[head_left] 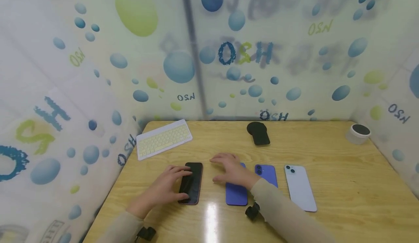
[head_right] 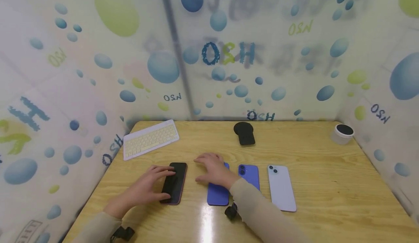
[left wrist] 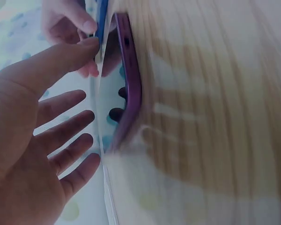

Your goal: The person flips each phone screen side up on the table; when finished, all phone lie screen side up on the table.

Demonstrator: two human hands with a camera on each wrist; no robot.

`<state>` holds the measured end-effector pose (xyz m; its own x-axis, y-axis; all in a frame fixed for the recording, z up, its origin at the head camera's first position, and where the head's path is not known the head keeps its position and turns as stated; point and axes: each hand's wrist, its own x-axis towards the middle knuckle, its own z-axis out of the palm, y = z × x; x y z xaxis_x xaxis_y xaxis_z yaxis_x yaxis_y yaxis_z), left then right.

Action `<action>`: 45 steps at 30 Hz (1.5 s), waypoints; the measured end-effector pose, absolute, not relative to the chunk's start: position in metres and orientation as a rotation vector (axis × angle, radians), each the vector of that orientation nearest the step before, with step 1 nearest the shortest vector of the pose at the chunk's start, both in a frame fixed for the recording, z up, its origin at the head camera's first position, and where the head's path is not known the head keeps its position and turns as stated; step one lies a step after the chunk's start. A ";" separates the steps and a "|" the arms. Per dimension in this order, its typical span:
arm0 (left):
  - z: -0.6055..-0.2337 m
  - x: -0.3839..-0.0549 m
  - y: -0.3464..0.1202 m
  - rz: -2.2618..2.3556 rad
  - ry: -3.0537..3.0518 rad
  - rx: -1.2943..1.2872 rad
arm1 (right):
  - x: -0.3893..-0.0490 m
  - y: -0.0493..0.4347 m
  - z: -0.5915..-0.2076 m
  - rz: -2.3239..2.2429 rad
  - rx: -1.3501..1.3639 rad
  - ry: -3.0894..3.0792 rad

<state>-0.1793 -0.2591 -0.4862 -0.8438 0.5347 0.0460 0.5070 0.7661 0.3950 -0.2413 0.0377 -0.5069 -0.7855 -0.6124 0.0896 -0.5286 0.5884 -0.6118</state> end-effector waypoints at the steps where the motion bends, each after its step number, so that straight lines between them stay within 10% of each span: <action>1: -0.486 -0.180 -0.254 0.624 2.874 0.858 | -0.242 0.042 -0.507 -0.964 -0.964 2.690; 45: -0.495 -0.193 -0.144 0.447 2.814 1.049 | -0.229 0.154 -0.513 -0.858 -0.936 2.744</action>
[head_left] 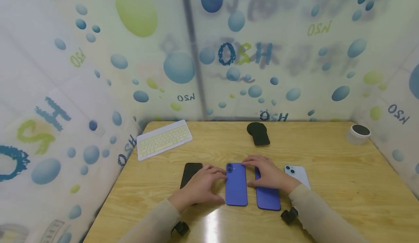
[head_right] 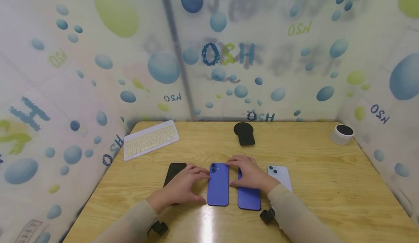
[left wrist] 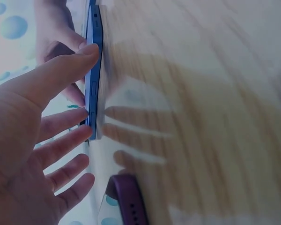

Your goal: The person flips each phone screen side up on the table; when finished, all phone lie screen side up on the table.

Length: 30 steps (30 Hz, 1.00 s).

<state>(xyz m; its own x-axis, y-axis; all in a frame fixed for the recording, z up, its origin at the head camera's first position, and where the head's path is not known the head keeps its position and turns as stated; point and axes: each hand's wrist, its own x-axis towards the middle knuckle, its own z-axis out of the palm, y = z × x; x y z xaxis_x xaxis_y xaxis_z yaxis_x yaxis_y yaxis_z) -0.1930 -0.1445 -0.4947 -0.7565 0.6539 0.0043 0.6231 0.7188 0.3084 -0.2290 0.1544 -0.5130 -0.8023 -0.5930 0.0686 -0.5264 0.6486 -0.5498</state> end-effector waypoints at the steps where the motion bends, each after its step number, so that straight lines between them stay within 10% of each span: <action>1: -0.496 -0.193 -0.144 0.445 2.821 1.045 | -0.229 0.154 -0.513 -0.861 -0.934 2.742; 30: -0.499 -0.188 -0.139 0.425 2.890 0.986 | -0.231 0.148 -0.513 -0.870 -0.884 2.758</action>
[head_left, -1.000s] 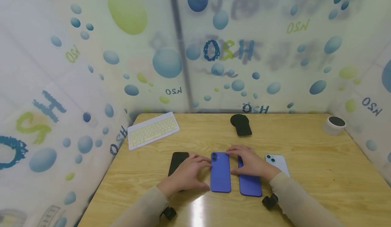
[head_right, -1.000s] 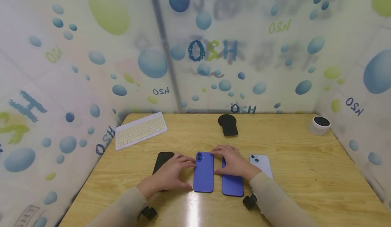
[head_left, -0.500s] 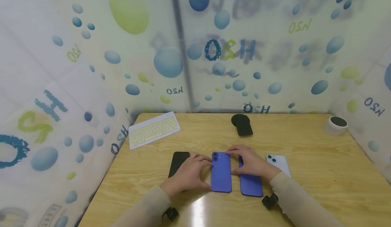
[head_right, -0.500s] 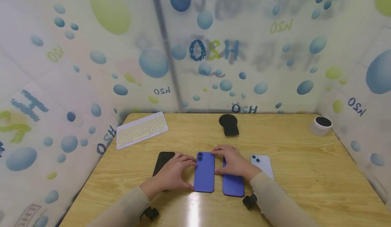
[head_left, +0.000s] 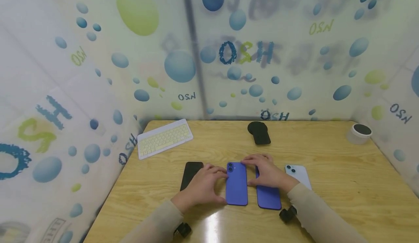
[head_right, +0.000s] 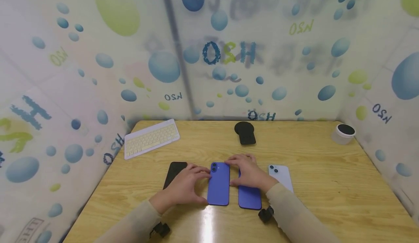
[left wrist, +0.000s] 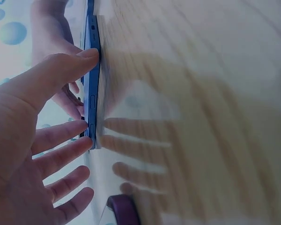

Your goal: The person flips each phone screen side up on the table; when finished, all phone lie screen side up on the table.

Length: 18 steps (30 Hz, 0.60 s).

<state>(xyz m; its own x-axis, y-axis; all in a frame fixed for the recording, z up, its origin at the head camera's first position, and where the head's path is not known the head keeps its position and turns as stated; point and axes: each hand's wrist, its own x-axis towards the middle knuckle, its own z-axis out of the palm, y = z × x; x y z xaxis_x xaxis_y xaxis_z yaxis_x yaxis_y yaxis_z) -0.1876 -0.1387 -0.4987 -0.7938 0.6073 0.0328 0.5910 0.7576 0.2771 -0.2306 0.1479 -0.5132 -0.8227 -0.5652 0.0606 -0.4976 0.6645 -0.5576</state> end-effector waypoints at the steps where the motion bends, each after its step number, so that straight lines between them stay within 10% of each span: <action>1: -0.499 -0.188 -0.138 0.411 2.894 0.991 | -0.231 0.148 -0.513 -0.873 -0.877 2.752; 18: -0.496 -0.180 -0.138 0.328 2.921 0.981 | -0.233 0.142 -0.511 -0.961 -0.892 2.789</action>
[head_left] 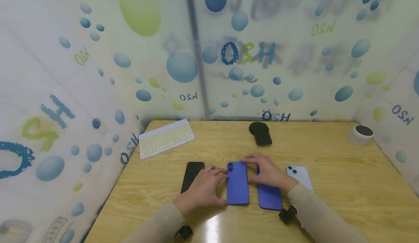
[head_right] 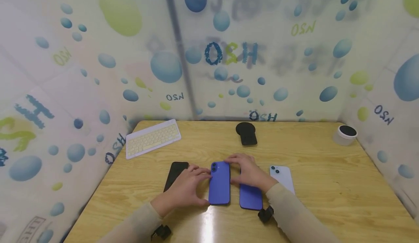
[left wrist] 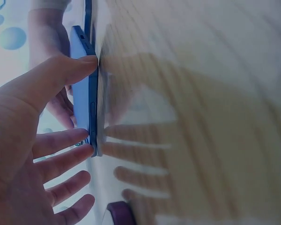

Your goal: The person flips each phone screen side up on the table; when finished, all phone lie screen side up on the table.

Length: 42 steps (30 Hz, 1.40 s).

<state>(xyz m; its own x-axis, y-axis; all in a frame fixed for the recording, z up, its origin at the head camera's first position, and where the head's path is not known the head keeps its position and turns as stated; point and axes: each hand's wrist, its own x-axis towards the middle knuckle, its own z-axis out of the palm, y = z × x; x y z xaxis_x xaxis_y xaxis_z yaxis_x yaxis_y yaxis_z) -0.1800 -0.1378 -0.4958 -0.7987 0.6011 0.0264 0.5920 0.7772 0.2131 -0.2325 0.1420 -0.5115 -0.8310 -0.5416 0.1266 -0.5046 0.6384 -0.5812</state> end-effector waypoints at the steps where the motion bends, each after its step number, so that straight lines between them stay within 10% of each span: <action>1: -0.496 -0.180 -0.138 0.331 2.920 0.984 | -0.233 0.142 -0.511 -0.976 -0.892 2.793; 42: -0.495 -0.179 -0.149 0.837 2.804 1.009 | -0.225 0.115 -0.500 -1.270 -0.924 2.777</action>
<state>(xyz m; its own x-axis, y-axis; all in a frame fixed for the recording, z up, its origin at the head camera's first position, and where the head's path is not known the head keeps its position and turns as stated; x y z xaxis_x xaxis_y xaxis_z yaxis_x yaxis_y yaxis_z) -0.1786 -0.1485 -0.4949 -0.7866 0.6027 0.1342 0.5776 0.6414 0.5050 -0.2247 0.1152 -0.5003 -0.8313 -0.4845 0.2725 -0.5230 0.5158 -0.6785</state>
